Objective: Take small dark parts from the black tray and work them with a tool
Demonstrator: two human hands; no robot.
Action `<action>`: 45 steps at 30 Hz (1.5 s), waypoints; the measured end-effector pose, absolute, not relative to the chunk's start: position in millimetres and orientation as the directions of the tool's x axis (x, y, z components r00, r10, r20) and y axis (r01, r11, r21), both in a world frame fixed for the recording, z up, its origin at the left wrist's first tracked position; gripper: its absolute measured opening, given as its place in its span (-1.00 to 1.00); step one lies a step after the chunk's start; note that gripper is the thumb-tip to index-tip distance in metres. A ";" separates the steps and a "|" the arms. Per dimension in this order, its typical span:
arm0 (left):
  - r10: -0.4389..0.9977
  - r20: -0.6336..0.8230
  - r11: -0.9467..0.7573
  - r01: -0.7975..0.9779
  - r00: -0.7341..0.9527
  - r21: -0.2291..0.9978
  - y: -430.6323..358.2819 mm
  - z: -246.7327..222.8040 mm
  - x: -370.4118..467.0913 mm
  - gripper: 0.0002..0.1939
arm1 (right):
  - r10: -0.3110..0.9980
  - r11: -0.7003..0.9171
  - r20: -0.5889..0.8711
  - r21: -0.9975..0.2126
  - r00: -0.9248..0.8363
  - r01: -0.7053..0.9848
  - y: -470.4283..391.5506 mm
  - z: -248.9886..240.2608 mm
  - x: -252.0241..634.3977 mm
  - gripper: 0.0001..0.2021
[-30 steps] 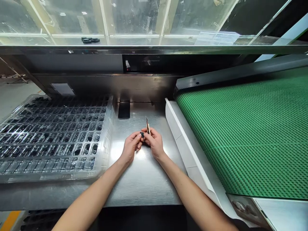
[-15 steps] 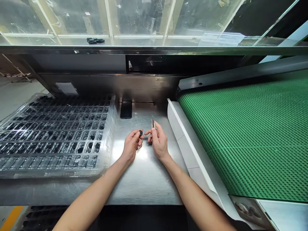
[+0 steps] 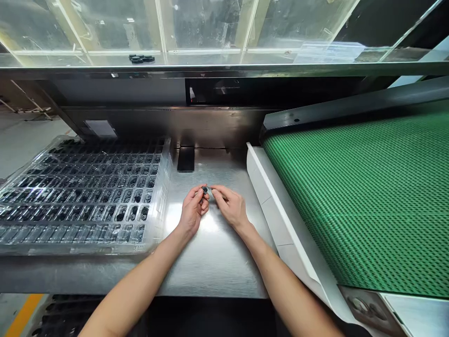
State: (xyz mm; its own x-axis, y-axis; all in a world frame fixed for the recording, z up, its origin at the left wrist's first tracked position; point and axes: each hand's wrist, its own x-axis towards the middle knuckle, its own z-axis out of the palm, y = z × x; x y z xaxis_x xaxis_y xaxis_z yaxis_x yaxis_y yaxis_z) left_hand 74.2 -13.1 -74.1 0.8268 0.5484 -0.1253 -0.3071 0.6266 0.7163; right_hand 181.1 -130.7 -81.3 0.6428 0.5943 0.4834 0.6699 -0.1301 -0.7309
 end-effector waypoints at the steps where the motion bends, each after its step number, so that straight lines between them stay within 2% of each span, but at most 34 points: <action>1: 0.550 -0.121 0.625 -0.311 0.826 0.716 -12.9 -74.1 74.2 -0.48 | 0.605 -0.148 0.474 -0.723 0.640 0.674 -130.1 -83.4 181.5 -0.67; 7: 0.564 -0.136 0.627 -0.315 0.814 0.713 -12.1 -75.8 74.7 -0.48 | 0.613 -0.215 0.491 -0.650 0.619 0.729 -130.2 -89.5 180.1 -0.65; 11: 0.574 -0.149 0.629 -0.317 0.805 0.710 -11.2 -77.4 75.4 -0.47 | 0.653 -0.199 0.501 -0.610 0.568 0.767 -131.6 -88.7 179.6 -0.61; 21: 0.571 -0.147 0.634 -0.320 0.808 0.704 -10.0 -78.9 75.9 -0.53 | 0.706 -0.187 0.469 -0.599 0.530 0.779 -132.8 -90.0 180.8 -0.58; 33: 0.561 -0.141 0.634 -0.314 0.816 0.706 -9.4 -77.1 75.0 -0.55 | 0.690 -0.171 0.522 -0.556 0.502 0.813 -134.0 -90.4 182.1 -0.60; 45: 0.582 -0.168 0.633 -0.314 0.796 0.707 -9.0 -80.1 75.6 -0.56 | 0.711 -0.183 0.499 -0.549 0.495 0.815 -133.6 -91.4 182.4 -0.57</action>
